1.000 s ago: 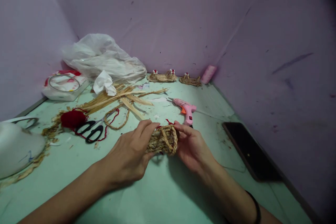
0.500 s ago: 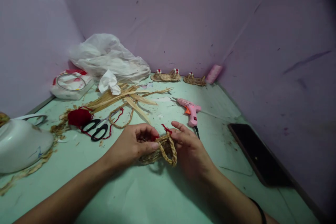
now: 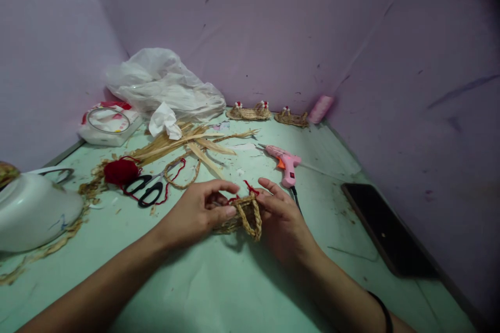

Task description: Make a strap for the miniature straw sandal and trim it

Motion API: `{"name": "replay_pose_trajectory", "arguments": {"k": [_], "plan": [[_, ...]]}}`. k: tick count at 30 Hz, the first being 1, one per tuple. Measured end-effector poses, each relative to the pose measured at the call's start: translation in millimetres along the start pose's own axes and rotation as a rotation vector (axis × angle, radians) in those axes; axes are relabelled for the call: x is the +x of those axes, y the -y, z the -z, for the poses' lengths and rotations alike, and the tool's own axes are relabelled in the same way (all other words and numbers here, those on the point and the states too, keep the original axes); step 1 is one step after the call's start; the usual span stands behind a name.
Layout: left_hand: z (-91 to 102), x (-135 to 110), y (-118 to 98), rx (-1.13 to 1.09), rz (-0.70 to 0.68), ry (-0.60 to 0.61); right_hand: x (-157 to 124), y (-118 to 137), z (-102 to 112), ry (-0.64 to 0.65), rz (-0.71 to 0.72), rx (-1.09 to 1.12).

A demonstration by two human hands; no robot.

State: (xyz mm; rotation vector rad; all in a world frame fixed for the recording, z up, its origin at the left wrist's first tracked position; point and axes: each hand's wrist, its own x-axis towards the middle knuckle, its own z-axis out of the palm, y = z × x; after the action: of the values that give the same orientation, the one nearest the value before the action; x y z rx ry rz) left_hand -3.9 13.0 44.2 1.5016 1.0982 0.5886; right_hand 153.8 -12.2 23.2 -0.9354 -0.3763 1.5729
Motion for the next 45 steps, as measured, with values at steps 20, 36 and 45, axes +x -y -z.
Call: {"name": "replay_pose_trajectory", "arguments": {"k": [20, 36, 45], "plan": [[-6.8, -1.3, 23.2, 0.757, -0.343, -0.170, 6.5, 6.9, 3.7, 0.041, 0.053, -0.031], [24.7, 14.9, 25.2, 0.294, -0.040, 0.118, 30.4, 21.4, 31.2, 0.252, 0.324, -1.163], [16.4, 13.9, 23.3, 0.726, -0.122, -0.073, 37.4, 10.3, 43.1, 0.297, 0.414, -1.373]]}}
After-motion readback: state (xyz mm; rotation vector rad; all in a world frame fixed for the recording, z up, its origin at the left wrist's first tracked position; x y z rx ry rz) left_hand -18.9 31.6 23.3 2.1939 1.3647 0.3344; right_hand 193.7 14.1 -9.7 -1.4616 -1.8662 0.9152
